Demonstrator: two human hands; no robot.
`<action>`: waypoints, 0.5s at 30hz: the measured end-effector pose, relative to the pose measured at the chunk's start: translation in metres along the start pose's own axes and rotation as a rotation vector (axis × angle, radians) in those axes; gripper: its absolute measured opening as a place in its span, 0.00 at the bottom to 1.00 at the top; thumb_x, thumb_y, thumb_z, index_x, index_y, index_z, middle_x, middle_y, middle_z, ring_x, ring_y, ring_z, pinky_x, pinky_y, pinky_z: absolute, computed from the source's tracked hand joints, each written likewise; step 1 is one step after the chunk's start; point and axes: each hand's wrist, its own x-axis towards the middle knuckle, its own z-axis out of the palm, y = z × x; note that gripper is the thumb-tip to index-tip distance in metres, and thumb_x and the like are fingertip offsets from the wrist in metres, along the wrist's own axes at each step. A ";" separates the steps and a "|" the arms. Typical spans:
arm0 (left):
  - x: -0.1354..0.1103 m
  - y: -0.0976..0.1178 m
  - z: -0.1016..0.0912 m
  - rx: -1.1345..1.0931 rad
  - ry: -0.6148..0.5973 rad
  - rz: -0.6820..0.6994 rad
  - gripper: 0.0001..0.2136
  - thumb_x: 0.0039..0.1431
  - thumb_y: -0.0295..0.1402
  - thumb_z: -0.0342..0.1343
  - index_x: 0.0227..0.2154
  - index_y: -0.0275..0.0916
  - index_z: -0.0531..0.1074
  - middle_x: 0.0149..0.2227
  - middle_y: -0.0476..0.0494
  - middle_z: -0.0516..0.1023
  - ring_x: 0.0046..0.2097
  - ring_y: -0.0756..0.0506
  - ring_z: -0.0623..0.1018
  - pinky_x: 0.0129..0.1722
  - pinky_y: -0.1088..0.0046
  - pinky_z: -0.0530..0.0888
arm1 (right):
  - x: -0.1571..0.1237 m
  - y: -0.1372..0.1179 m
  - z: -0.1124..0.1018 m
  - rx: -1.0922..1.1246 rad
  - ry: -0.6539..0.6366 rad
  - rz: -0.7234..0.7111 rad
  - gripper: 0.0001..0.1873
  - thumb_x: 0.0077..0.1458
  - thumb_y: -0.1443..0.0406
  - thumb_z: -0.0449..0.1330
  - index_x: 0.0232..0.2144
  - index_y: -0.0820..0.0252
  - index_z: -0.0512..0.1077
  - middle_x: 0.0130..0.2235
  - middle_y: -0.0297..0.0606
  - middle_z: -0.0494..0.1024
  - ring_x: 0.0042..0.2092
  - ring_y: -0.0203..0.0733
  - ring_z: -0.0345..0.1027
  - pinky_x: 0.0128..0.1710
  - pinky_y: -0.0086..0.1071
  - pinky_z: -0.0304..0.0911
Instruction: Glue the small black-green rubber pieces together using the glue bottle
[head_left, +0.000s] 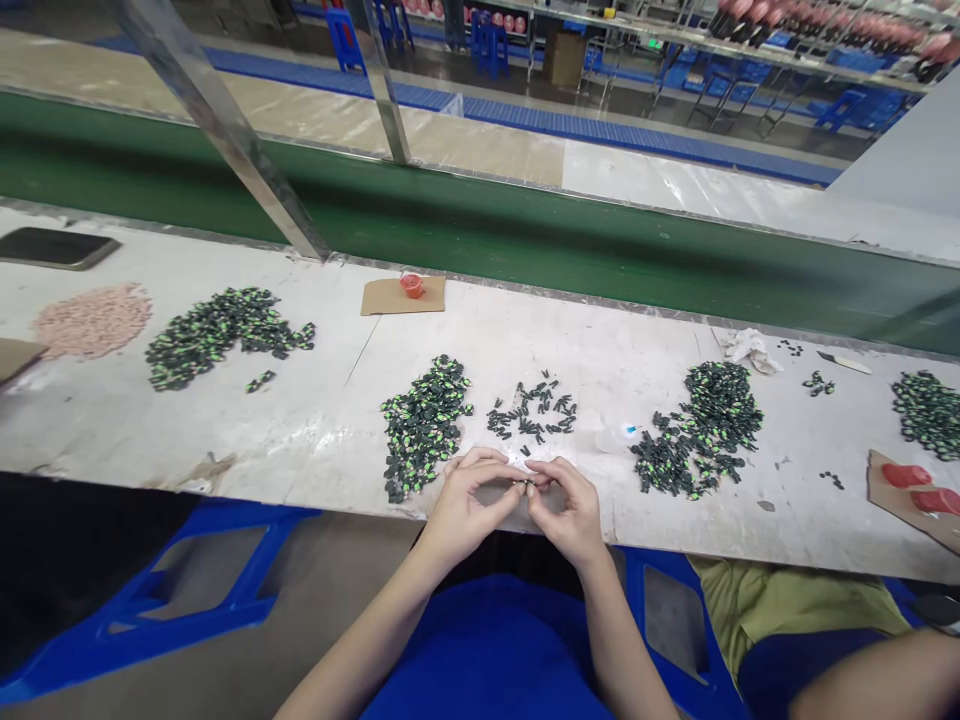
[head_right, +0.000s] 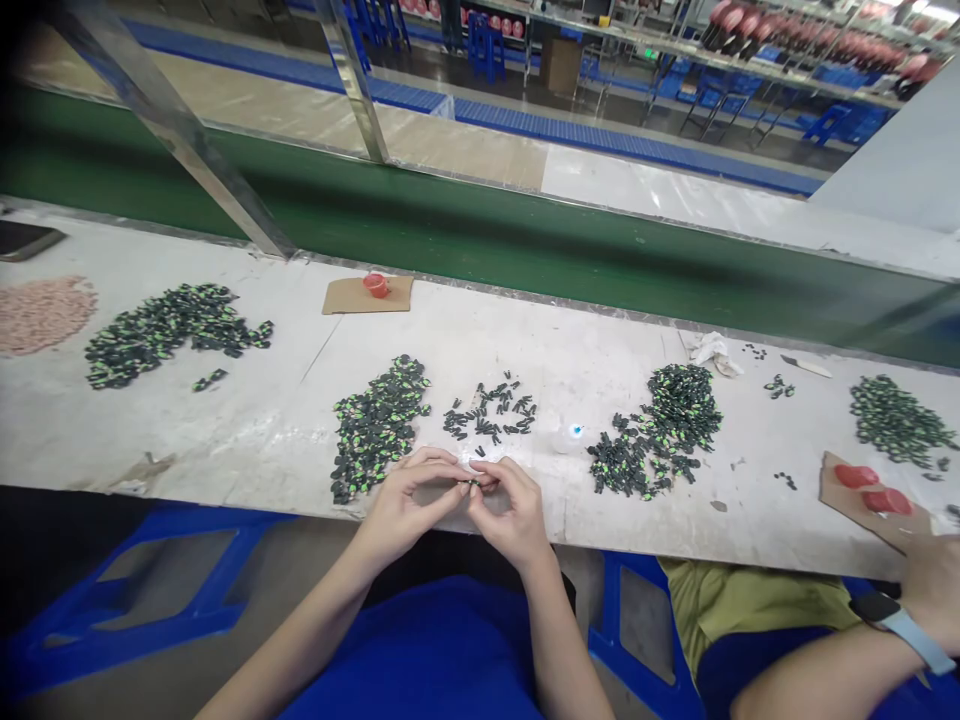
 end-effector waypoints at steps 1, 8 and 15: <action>0.000 -0.001 0.001 0.036 -0.027 0.013 0.06 0.55 0.31 0.58 0.33 0.46 0.79 0.36 0.45 0.81 0.46 0.42 0.76 0.50 0.60 0.68 | -0.001 -0.001 -0.004 -0.022 -0.007 -0.012 0.11 0.52 0.69 0.57 0.38 0.55 0.75 0.28 0.35 0.75 0.28 0.36 0.70 0.29 0.30 0.70; 0.007 -0.016 -0.017 0.386 0.158 0.062 0.11 0.59 0.32 0.55 0.45 0.47 0.74 0.44 0.44 0.80 0.52 0.38 0.72 0.54 0.50 0.56 | -0.019 0.013 -0.069 -0.447 0.185 -0.122 0.06 0.55 0.69 0.58 0.34 0.57 0.75 0.31 0.39 0.77 0.32 0.41 0.72 0.32 0.35 0.70; 0.025 -0.032 -0.052 0.700 0.113 0.203 0.21 0.52 0.14 0.44 0.34 0.46 0.76 0.40 0.44 0.80 0.53 0.36 0.69 0.51 0.50 0.54 | -0.009 0.034 -0.094 -0.839 0.490 -0.105 0.23 0.51 0.52 0.64 0.45 0.59 0.72 0.44 0.48 0.75 0.50 0.55 0.65 0.50 0.53 0.63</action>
